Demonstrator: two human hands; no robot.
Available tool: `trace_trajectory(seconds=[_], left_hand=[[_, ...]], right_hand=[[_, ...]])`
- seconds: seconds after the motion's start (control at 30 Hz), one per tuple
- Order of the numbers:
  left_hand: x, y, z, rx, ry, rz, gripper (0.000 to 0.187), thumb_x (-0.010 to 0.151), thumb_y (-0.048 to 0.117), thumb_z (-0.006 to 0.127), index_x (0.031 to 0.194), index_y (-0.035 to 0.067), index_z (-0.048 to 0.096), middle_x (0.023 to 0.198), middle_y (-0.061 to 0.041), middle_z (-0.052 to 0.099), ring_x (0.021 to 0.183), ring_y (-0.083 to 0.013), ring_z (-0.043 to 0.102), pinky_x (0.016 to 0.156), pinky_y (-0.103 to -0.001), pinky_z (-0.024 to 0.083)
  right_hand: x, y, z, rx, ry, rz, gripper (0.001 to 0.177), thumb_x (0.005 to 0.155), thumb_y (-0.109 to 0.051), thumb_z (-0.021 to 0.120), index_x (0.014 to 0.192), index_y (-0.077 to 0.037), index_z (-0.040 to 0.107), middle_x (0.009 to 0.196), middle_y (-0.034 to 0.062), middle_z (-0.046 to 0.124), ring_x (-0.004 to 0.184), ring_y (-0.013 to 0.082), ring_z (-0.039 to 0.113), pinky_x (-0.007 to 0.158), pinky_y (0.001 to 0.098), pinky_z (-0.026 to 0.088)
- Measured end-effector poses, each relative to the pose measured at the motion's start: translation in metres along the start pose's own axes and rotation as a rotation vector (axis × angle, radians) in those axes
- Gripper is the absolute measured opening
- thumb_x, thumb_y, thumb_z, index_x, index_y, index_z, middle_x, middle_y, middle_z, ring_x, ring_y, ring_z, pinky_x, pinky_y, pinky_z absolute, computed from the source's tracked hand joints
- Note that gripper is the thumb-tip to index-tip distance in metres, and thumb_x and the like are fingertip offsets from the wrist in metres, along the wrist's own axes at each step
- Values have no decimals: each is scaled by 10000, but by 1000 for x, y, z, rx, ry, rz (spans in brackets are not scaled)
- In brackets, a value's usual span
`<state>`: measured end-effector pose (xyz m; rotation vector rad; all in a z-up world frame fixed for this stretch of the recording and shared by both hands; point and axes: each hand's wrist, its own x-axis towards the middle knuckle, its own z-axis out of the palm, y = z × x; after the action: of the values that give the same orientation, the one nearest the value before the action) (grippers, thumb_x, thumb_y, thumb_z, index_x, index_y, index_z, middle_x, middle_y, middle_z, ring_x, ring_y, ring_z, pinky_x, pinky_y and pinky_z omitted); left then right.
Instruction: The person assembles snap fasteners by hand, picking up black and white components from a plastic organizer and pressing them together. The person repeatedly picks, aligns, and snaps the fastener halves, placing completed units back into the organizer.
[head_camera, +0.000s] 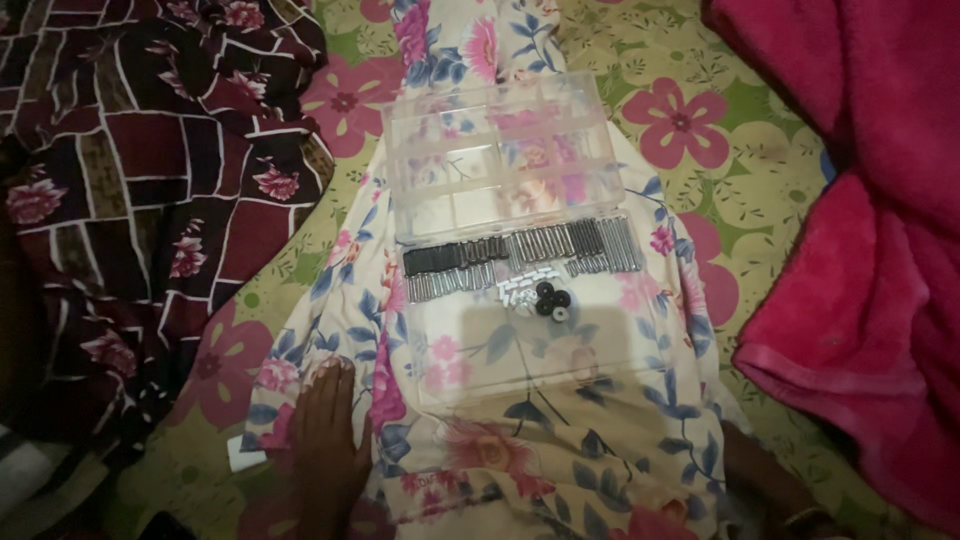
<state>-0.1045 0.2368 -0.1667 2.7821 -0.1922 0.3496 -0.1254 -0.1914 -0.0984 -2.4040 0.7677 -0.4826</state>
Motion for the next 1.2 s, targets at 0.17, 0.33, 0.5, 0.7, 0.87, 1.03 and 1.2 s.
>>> trace_trajectory(seconds=[0.17, 0.33, 0.5, 0.7, 0.87, 1.03, 1.2], left_hand=[[16, 0, -4, -170, 151, -58, 375, 893, 194, 623, 1246, 75, 661, 1289, -139, 688, 1239, -330, 634, 1078, -453, 464], [70, 16, -18, -493, 264, -603, 190, 1022, 159, 618, 1065, 38, 758, 967, -128, 770, 879, -260, 738, 834, -396, 566], [135, 67, -42, -835, 493, -621, 171, 1017, 95, 584, 1065, 32, 735, 1055, -88, 764, 975, -182, 739, 895, -312, 597], [164, 147, -64, -1068, 518, -576, 175, 994, 28, 564, 1063, 9, 725, 1074, -102, 756, 976, -171, 710, 865, -307, 591], [132, 161, -65, -1195, 347, -495, 174, 967, 1, 616, 1094, -24, 732, 1006, -133, 751, 928, -174, 697, 863, -302, 565], [133, 159, -58, -1243, 258, -448, 166, 951, 46, 618, 1079, -8, 708, 1009, -88, 766, 911, -153, 741, 820, -295, 627], [126, 163, -57, -1142, 210, -493, 136, 962, 41, 642, 1056, 0, 730, 995, -85, 775, 877, -150, 726, 810, -270, 590]], right_hand=[[53, 34, -14, -135, -299, 44, 383, 970, -375, 611, 1080, -47, 776, 857, 158, 741, 758, 257, 697, 714, 386, 546], [105, 35, -20, -311, -668, 33, 383, 971, -376, 613, 1081, -48, 777, 861, 159, 743, 760, 259, 700, 717, 387, 548], [121, -25, -42, -326, -642, 25, 384, 971, -378, 616, 1082, -48, 778, 864, 160, 746, 762, 261, 703, 721, 387, 550], [85, -131, -36, 275, -506, -28, 247, 946, -261, 641, 1001, -61, 775, 747, 74, 721, 647, 163, 671, 596, 304, 508], [75, -170, -17, 265, -576, -129, 173, 906, -220, 730, 976, -70, 782, 735, 71, 695, 625, 144, 603, 559, 296, 466], [76, -181, -9, 197, -483, -323, 173, 868, -200, 762, 984, -73, 769, 793, 19, 768, 660, 114, 709, 625, 278, 563], [67, -173, 1, 213, -488, -179, 219, 856, -175, 757, 1063, -108, 783, 808, 39, 766, 681, 132, 698, 603, 297, 549]])
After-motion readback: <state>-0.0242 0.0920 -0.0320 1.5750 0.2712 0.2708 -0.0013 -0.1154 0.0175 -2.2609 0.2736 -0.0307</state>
